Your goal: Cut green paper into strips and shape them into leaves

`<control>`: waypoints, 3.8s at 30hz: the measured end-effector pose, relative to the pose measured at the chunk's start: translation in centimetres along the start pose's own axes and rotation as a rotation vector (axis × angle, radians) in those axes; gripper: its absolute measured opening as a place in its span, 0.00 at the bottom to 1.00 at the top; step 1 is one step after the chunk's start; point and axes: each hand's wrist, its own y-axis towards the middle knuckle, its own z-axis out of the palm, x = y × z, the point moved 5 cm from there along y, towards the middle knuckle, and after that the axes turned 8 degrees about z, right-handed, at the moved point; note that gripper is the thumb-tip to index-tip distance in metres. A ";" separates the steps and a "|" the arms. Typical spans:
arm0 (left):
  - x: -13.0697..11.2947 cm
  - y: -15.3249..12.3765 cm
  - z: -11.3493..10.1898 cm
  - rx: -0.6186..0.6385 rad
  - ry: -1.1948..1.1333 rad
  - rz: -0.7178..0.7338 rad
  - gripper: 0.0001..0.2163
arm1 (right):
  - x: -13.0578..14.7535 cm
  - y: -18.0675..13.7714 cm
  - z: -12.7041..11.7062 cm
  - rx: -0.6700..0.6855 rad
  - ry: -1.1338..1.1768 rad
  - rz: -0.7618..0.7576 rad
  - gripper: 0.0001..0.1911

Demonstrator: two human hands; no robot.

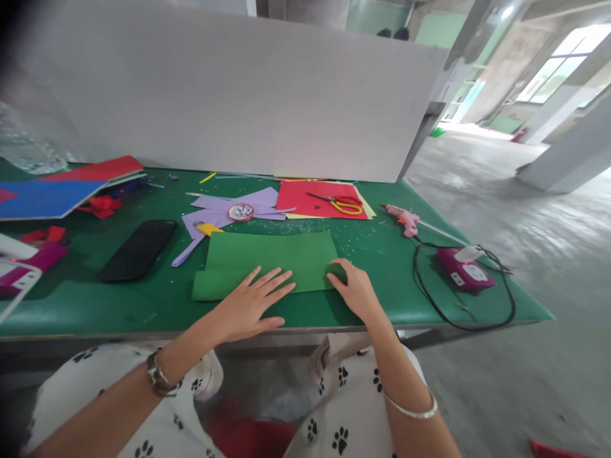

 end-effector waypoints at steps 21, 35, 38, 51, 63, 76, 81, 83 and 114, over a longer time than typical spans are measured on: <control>3.5 -6.2 -0.3 0.112 -0.060 -0.084 0.30 | 1.4 -0.6 0.1 -0.112 -0.458 0.041 0.16; 3.9 -7.5 -0.1 0.051 0.004 -0.122 0.30 | 11.3 -5.4 5.4 0.341 -0.232 -0.519 0.33; 4.3 -8.1 -0.3 0.036 0.014 -0.115 0.28 | 8.6 -5.3 3.9 0.324 -0.255 -0.444 0.29; 6.1 -13.6 -1.5 -0.046 0.101 -0.219 0.24 | 1.0 -5.8 -0.9 0.132 -0.448 -0.173 0.21; 3.2 -1.9 -3.7 -0.259 0.249 -0.039 0.20 | 8.2 -0.3 2.7 0.295 -0.269 -0.504 0.12; 0.6 -0.2 -6.2 -0.349 0.586 0.128 0.13 | 12.2 -0.2 0.0 -0.146 -0.355 -0.764 0.18; 2.0 -2.6 -9.2 -0.418 0.735 0.193 0.15 | 11.7 0.3 -3.7 -0.145 -0.228 -0.783 0.18; 3.2 -4.5 -10.2 -0.467 0.842 0.212 0.14 | 10.9 0.5 -4.7 -0.136 -0.227 -0.757 0.19; 1.0 -7.3 -12.7 -0.361 0.560 -0.013 0.18 | 10.1 1.4 -7.3 -0.309 -0.519 -0.785 0.15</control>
